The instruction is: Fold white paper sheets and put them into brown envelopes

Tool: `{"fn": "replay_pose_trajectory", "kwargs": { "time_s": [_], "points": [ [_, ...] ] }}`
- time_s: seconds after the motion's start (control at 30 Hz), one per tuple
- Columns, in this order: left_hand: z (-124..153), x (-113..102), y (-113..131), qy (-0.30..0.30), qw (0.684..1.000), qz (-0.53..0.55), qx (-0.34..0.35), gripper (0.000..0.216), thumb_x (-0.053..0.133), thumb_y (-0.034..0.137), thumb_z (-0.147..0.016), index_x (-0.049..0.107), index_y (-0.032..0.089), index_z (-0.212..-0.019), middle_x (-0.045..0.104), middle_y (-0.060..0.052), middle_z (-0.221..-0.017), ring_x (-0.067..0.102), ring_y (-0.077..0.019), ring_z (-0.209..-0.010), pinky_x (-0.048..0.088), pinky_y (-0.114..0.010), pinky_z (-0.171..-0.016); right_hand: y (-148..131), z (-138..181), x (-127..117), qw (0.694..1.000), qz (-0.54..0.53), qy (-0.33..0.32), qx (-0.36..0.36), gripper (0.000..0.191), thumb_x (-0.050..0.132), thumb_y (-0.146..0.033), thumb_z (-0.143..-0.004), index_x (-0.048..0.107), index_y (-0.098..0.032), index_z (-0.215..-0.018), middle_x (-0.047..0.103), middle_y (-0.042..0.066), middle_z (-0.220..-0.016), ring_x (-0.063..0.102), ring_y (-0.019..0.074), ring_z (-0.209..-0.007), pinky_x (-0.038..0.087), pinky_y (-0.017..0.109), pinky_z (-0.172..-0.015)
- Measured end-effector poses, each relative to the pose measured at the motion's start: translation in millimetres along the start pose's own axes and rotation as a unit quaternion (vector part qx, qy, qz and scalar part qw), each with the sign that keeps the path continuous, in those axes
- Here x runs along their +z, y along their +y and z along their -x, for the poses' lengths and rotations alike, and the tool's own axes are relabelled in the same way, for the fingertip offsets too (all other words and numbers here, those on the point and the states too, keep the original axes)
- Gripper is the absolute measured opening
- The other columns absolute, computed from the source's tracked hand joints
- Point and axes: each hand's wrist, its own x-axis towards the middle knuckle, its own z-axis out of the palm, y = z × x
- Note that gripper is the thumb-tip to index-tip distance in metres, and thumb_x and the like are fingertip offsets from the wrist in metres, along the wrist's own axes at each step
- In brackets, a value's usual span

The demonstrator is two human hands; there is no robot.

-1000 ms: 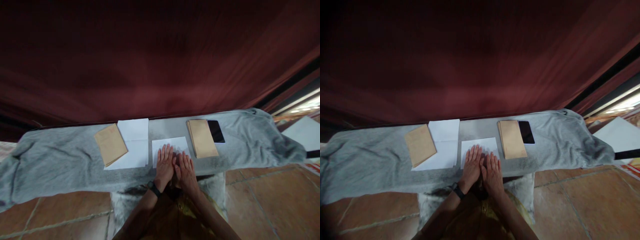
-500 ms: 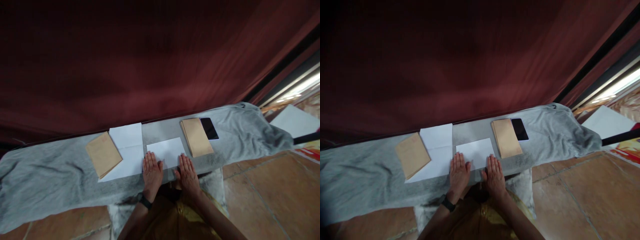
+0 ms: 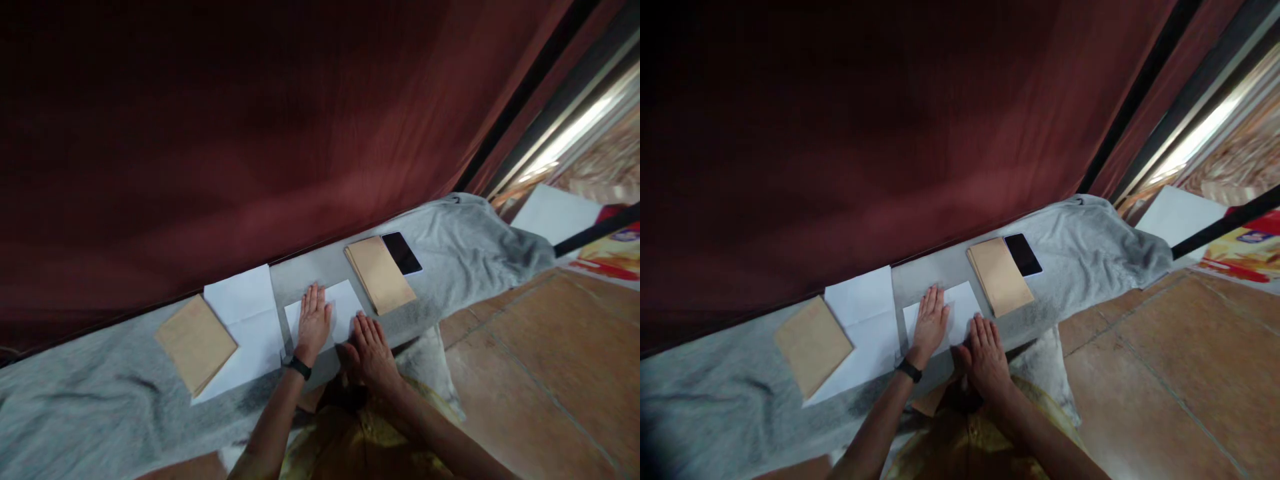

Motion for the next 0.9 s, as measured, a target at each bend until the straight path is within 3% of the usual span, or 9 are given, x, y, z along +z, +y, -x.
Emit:
{"fn": "replay_pose_trajectory", "kwargs": {
  "time_s": [0.1, 0.2, 0.43, 0.7, 0.9],
  "points": [
    [16.0, -5.3, 6.3, 0.018, 1.000, -0.009, -0.007, 0.057, 0.032, 0.028, -0.102, 0.024, 0.015, -0.157, 0.030, -0.014, -0.163, 0.021, -0.0264, -0.153, 0.029, -0.053, -0.122, -5.6, -15.9, -3.3, 0.999, -0.030, -0.015, 0.006, 0.057, 0.034, -0.040, -0.105, 0.039, -0.008, -0.151, 0.038, 0.017, -0.158, 0.033, 0.0280, -0.147, 0.029, 0.049, -0.120],
    [31.2, -6.8, 9.2, -0.002, 0.999, -0.037, -0.029, 0.060, 0.035, 0.025, -0.101, 0.023, 0.014, -0.158, 0.029, -0.015, -0.163, 0.020, -0.0281, -0.153, 0.028, -0.055, -0.121, -12.9, -43.0, -1.3, 0.997, -0.071, -0.025, -0.021, 0.052, 0.031, -0.036, -0.105, 0.040, -0.014, -0.152, 0.040, 0.012, -0.157, 0.035, 0.0250, -0.147, 0.030, 0.047, -0.120],
    [37.7, -6.6, 14.1, -0.044, 0.992, -0.113, -0.043, 0.059, 0.036, 0.016, -0.097, 0.032, 0.010, -0.155, 0.032, -0.017, -0.161, 0.022, -0.0293, -0.152, 0.023, -0.055, -0.123, -17.4, -99.2, 19.0, 0.995, -0.066, -0.030, -0.062, 0.046, 0.037, -0.037, -0.105, 0.049, -0.021, -0.146, 0.048, 0.008, -0.153, 0.040, 0.0225, -0.144, 0.027, 0.046, -0.121],
    [41.9, -5.9, 4.1, 0.005, 0.991, -0.092, -0.099, 0.056, 0.033, 0.031, -0.103, 0.032, 0.009, -0.155, 0.032, -0.019, -0.160, 0.025, -0.0292, -0.152, 0.026, -0.053, -0.122, -2.3, -93.9, 33.6, 0.999, 0.001, 0.043, -0.011, 0.059, 0.042, -0.041, -0.103, 0.036, -0.011, -0.154, 0.035, 0.017, -0.159, 0.034, 0.0294, -0.147, 0.026, 0.048, -0.120],
    [44.4, -4.2, 1.9, 0.040, 0.983, -0.070, -0.166, 0.060, 0.032, 0.032, -0.103, 0.028, 0.002, -0.155, 0.032, -0.024, -0.159, 0.025, -0.0323, -0.151, 0.028, -0.055, -0.121, -1.3, -91.3, 33.4, 0.999, 0.008, 0.044, -0.004, 0.062, 0.041, -0.041, -0.103, 0.033, -0.008, -0.154, 0.033, 0.018, -0.160, 0.032, 0.0304, -0.148, 0.027, 0.048, -0.120]
  ]
}}
